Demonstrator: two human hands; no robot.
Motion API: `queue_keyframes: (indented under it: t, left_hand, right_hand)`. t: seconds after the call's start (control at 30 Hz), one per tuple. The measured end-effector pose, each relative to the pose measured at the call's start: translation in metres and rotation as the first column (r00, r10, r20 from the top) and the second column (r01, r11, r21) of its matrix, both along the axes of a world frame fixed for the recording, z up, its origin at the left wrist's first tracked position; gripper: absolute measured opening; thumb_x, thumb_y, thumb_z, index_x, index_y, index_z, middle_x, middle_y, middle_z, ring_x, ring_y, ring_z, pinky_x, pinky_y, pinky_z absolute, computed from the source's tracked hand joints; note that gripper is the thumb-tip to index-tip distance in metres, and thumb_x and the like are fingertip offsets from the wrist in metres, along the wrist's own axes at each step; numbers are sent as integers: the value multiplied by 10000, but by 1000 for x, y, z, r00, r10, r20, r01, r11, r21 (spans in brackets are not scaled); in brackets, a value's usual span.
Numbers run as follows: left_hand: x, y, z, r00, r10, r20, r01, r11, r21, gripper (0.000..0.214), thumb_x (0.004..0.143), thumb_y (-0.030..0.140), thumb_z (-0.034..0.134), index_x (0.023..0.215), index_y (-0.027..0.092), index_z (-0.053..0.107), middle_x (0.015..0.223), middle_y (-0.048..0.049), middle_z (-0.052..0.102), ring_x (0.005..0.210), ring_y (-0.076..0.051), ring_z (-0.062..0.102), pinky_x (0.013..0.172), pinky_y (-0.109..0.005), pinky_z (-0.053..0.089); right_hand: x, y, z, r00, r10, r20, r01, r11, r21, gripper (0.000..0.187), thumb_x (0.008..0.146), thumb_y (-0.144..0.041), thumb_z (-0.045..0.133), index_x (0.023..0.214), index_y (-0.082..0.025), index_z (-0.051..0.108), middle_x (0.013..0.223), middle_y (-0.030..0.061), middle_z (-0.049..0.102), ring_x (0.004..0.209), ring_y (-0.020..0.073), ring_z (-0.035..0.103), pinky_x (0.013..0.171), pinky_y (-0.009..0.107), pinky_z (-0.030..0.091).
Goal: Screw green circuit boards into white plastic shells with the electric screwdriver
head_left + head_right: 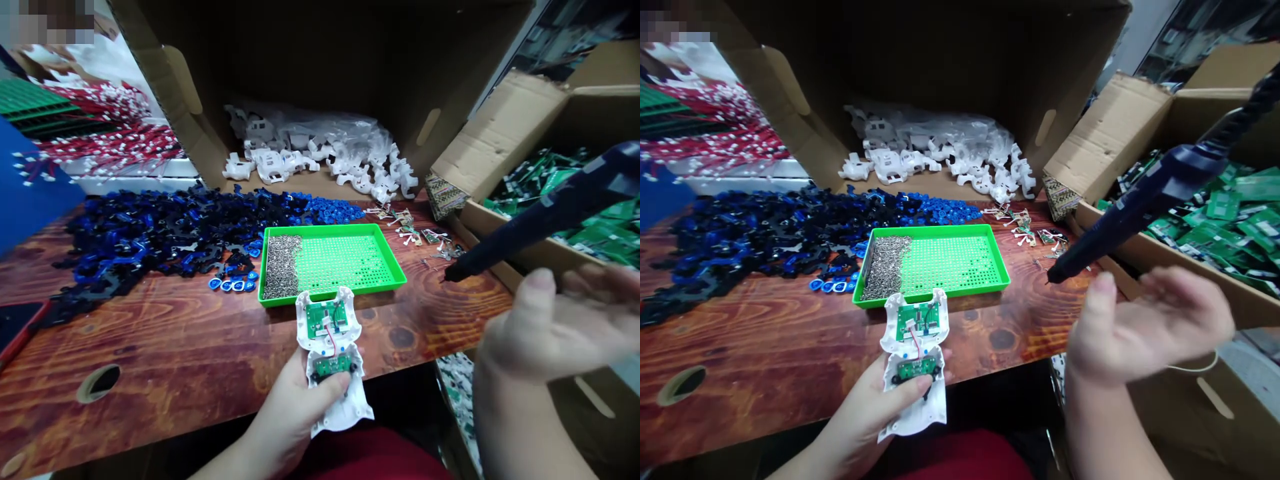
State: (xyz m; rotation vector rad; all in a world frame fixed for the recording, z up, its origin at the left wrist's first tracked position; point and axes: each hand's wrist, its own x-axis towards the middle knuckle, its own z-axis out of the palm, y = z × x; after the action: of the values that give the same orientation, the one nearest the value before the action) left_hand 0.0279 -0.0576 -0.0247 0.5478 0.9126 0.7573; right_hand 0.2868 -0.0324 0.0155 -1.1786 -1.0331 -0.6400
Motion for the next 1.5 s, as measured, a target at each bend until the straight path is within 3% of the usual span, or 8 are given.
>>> queue_keyframes:
  t: [0.07,0.17,0.27,0.47,0.63,0.87,1.33,1.5]
  left_hand:
    - [2,0,2,999,-29,41,31,999,-40,488,596,258,783,1036,167,594,1001,-103,681,899,-247,632,815,-353,472]
    - [5,2,5,995,-50,84,55,997,-56,479,598,238,778,1039,172,601,1005,-93,677,896,-230,627,823,-343,464]
    - [5,4,7,987,-98,128,108,991,-75,481,598,221,765,1048,171,603,968,-82,682,884,-233,632,823,-353,464]
    - [6,8,5,988,-116,105,126,987,-97,467,605,259,768,1032,177,597,890,-63,685,856,-241,647,775,-350,483]
    - [6,8,3,994,-109,32,111,992,-66,518,609,350,776,1055,185,570,925,-77,693,803,-219,651,785,-372,486]
    - [3,8,1,991,-129,-22,130,991,26,417,622,434,751,921,177,616,1044,-102,677,966,-255,614,908,-401,428]
    - [0,11,-7,977,-210,29,208,976,71,461,690,411,706,1071,206,545,1147,-125,635,1089,-289,568,912,-439,446]
    - [-2,13,-12,973,-227,-44,231,961,150,371,748,389,657,1056,210,555,1190,-105,614,1106,-268,557,962,-433,405]
  right_hand:
    - [22,16,8,990,138,-43,-138,990,-10,707,546,-370,738,1172,-280,419,1085,59,488,1012,229,503,895,431,400]
    - [29,31,17,892,311,-328,-386,902,-192,513,652,-318,700,1121,-237,510,910,40,607,813,192,612,808,424,468]
    - [18,37,20,806,360,-470,-467,874,-131,300,681,-260,681,965,-199,602,660,17,615,549,168,602,619,367,503]
    - [-23,53,32,669,647,-366,-671,737,77,181,720,-257,616,886,-187,603,497,-18,551,353,135,499,347,282,394]
    - [-53,88,32,571,729,-378,-779,627,31,175,776,-364,561,869,-227,505,491,-66,490,361,105,479,360,250,394]
    - [-55,112,14,590,671,-449,-760,649,-27,186,771,-375,559,832,-217,483,514,-76,460,373,99,486,378,247,382]
    - [-54,114,9,629,634,-450,-732,678,-68,172,763,-377,542,832,-233,478,505,-83,452,372,88,474,383,247,388]
    - [-54,116,7,649,637,-417,-729,677,-102,140,777,-347,534,804,-238,450,475,-88,457,365,91,462,376,240,386]
